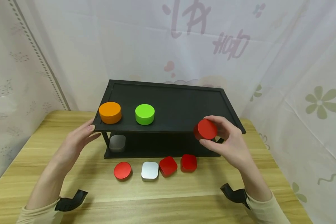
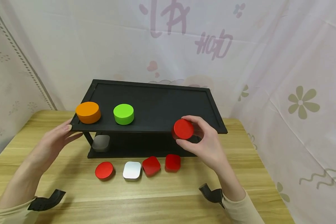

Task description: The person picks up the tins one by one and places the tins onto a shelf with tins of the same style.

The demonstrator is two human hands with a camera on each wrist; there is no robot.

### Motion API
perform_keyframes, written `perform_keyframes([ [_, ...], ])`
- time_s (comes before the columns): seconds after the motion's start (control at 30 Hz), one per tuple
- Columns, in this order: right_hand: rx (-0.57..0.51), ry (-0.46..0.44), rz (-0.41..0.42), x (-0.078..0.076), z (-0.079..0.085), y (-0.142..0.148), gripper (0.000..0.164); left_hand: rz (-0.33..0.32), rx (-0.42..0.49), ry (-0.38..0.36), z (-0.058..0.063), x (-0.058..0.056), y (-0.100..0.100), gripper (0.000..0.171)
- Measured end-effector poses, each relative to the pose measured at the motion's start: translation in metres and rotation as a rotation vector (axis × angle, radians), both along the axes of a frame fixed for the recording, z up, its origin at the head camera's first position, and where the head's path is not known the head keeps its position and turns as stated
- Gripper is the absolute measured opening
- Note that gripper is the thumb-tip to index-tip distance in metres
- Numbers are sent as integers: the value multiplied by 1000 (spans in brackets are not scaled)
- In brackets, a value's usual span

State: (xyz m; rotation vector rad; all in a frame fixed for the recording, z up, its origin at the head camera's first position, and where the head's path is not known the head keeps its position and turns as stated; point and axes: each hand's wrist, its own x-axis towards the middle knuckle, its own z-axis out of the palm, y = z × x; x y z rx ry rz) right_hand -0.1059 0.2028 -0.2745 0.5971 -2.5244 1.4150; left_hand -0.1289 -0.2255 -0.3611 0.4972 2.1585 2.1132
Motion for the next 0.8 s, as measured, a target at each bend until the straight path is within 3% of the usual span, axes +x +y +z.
perform_keyframes([
  [0.8,-18,-20,55,-32,7,-30,55,3,1,2,-2,0,0,45],
])
